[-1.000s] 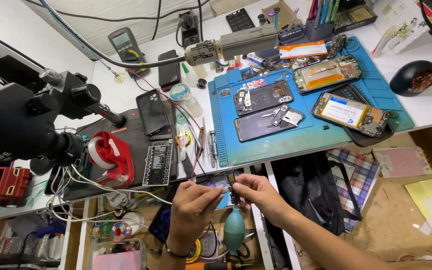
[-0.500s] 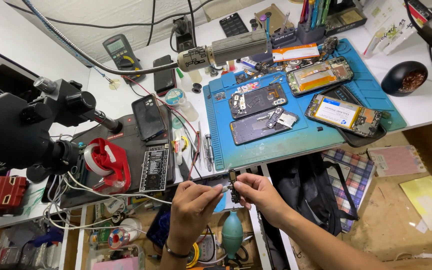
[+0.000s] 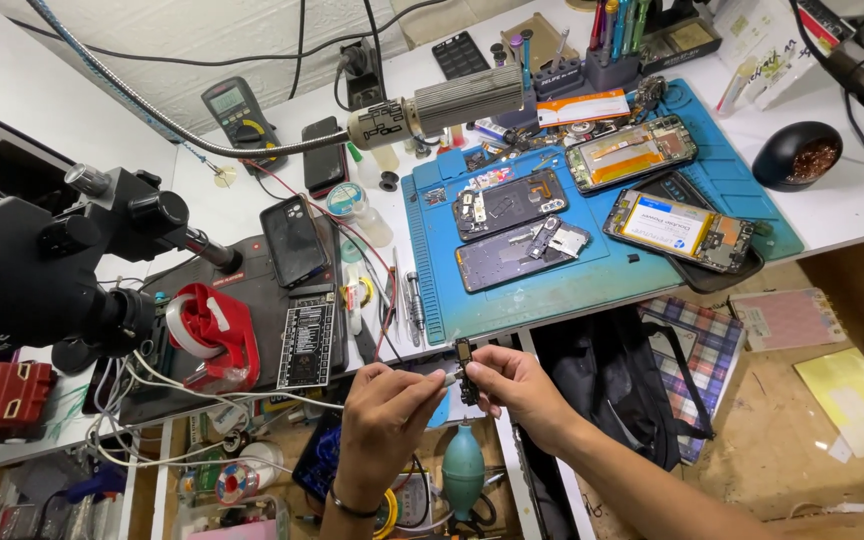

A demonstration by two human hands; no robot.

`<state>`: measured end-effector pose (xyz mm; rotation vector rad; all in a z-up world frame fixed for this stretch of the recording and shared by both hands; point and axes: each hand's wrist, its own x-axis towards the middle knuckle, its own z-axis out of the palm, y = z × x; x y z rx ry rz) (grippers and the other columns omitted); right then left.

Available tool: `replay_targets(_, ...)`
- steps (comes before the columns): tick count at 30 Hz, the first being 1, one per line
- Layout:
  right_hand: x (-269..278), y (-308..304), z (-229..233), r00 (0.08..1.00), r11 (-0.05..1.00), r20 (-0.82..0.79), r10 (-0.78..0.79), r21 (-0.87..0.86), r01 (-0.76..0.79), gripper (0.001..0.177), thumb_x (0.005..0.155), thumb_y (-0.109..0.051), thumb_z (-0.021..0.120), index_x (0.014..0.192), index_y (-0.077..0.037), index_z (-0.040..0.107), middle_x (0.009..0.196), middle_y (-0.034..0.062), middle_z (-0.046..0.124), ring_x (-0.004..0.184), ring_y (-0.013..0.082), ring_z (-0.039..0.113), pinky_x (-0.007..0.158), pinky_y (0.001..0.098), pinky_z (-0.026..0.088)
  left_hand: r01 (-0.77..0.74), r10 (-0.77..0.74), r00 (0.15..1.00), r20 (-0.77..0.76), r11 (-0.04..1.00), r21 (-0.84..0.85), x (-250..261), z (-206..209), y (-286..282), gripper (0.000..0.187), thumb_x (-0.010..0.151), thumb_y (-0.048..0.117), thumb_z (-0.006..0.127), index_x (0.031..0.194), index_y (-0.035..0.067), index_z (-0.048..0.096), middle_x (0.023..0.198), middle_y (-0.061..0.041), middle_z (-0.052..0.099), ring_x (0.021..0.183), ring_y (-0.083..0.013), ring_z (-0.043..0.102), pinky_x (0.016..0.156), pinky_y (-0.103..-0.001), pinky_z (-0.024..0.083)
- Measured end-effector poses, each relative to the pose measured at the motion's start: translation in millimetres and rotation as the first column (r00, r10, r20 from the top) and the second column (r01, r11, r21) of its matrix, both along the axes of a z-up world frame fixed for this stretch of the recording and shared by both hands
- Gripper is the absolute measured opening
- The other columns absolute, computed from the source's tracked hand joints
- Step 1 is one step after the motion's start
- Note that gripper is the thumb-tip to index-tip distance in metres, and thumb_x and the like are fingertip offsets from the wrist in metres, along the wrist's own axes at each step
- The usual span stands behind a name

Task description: The person cleans a small electronic component with a brush and then uses a multimeter to test its electrical continuity. The workspace is cluttered with various disassembled mobile phones and repair tools.

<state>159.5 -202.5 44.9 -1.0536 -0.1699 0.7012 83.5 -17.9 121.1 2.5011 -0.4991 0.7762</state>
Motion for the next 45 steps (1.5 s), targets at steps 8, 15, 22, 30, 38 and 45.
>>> replay_targets(8,1,-2,1,0.999,0.998,0.011,-0.043,-0.037,0.043,0.016,0.095,-0.022,0.072,0.09,-0.008,0.066,0.069,0.0007,0.06,0.054,0.0102,0.058,0.048,0.0233,0.044,-0.005,0.005,1.0,0.012,1.0,-0.015,2,3,-2,0.012,0.09,0.012,0.078,0.102,0.009,0.077,0.085,-0.002,0.074,0.068,-0.0163,0.063,0.075,-0.037,0.045)
replay_targets(15,-1,-6,11,0.999,0.995,0.039,-0.036,-0.096,0.04,0.016,0.097,-0.021,0.071,0.088,-0.008,0.067,0.072,0.0013,0.062,0.056,0.0099,0.057,0.052,0.022,0.045,0.002,-0.002,1.0,0.009,1.0,0.03,2,1,-1,0.013,0.091,0.013,0.078,0.104,0.01,0.077,0.084,0.0,0.074,0.068,-0.0153,0.063,0.075,-0.036,0.045)
replay_targets(22,-2,-9,29,0.972,0.977,0.233,-0.023,-0.201,0.071,0.019,0.096,-0.021,0.069,0.082,-0.008,0.069,0.071,-0.0002,0.061,0.064,0.0104,0.058,0.062,0.0247,0.05,0.011,-0.013,1.0,0.016,0.994,0.107,2,7,-2,0.011,0.092,0.014,0.077,0.103,0.011,0.076,0.083,-0.002,0.074,0.068,-0.0171,0.064,0.072,-0.038,0.045)
replay_targets(30,5,-19,28,0.984,0.952,0.098,0.146,-0.285,-0.113,0.024,0.097,-0.026,0.07,0.079,-0.012,0.065,0.068,0.0001,0.062,0.057,0.0062,0.047,0.053,0.0222,0.035,0.062,-0.059,0.997,-0.047,0.997,0.054,-3,6,-1,0.012,0.093,0.014,0.076,0.103,0.009,0.076,0.088,-0.003,0.076,0.07,-0.0186,0.066,0.075,-0.039,0.046)
replay_targets(38,2,-23,34,0.977,0.949,0.043,0.207,-0.253,-0.19,0.022,0.097,-0.026,0.071,0.082,-0.01,0.065,0.068,0.0001,0.057,0.057,0.0066,0.043,0.05,0.0219,0.03,0.075,-0.077,0.993,-0.095,0.997,-0.021,-10,3,-3,0.013,0.092,0.014,0.076,0.103,0.007,0.077,0.09,-0.005,0.078,0.072,-0.019,0.068,0.076,-0.037,0.046)
replay_targets(45,-1,-24,27,0.985,0.964,0.002,0.171,-0.206,-0.167,0.025,0.095,-0.029,0.073,0.081,-0.011,0.062,0.07,-0.002,0.053,0.061,0.0047,0.044,0.049,0.0195,0.033,0.062,-0.063,0.996,-0.056,0.998,-0.015,-11,-3,-8,0.013,0.09,0.012,0.077,0.102,0.006,0.077,0.089,-0.006,0.077,0.073,-0.0198,0.067,0.073,-0.036,0.049)
